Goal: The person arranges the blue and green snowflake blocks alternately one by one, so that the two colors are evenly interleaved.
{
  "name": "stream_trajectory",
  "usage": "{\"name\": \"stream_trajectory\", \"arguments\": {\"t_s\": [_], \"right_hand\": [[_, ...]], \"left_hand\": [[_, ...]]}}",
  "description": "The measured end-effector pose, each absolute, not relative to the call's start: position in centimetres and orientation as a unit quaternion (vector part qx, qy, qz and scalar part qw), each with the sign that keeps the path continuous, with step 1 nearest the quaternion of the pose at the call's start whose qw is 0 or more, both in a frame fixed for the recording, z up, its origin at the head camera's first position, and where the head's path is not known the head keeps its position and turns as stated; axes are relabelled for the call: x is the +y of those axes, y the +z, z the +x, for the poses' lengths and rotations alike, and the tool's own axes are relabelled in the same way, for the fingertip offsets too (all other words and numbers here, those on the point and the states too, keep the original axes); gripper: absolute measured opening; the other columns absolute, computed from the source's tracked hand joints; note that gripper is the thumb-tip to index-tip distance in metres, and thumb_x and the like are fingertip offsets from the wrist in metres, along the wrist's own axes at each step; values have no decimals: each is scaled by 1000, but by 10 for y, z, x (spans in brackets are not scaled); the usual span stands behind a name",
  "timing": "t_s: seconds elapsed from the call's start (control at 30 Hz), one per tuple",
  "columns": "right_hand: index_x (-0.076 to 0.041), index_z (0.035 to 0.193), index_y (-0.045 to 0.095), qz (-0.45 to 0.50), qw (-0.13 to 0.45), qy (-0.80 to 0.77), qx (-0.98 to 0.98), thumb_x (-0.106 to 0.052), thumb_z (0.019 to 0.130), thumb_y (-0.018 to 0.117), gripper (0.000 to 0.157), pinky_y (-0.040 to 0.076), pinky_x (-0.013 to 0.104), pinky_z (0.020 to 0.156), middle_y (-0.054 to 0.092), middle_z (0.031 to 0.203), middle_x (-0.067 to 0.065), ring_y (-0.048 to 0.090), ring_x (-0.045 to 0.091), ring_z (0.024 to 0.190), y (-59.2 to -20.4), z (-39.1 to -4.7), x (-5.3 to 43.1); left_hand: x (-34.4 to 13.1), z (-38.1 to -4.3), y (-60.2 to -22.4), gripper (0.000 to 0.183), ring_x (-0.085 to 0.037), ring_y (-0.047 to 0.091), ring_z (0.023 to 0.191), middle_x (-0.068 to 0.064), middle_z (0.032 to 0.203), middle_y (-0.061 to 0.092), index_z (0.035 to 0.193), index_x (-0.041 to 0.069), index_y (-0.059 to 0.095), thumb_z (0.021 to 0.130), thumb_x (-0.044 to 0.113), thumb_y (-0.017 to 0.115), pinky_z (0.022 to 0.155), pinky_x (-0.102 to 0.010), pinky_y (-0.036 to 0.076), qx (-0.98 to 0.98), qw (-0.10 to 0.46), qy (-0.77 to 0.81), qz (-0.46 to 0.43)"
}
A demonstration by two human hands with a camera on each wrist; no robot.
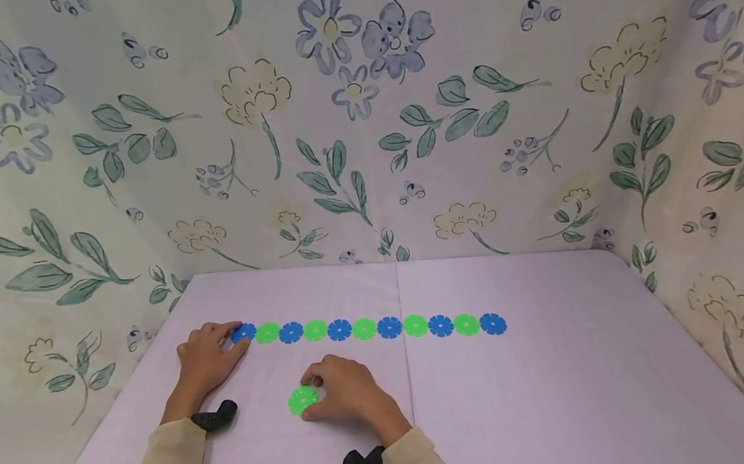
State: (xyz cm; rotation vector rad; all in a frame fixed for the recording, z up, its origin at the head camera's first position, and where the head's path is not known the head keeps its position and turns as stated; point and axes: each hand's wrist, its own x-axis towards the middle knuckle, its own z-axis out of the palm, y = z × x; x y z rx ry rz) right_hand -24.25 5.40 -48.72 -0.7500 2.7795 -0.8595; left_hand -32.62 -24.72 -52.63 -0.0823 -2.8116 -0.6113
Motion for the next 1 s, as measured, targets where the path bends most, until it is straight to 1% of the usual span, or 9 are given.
{"name": "stream_trajectory", "arguments": {"t_s": [0.57,1.0], "right_hand": [[-27,111,73,-254,64,-280,924,-44,75,86,42,46,24,80,61,99,-13,54,2,90,-489,-243,53],[-25,107,74,-271,25,-260,927,-44,73,87,41,47,24,75,65,95,-13,55,0,84,-487,-242,51]], "left_hand": [[-247,-326,-526,50,-39,49,117,-18,128,59,135,19,63,92,47,66,92,-59,29,-967,135,-216,-30],[-247,-326,-526,50,-38,50,116,-17,127,60,134,19,63,93,47,66,91,-59,29,-966,136,-219,-32]]}}
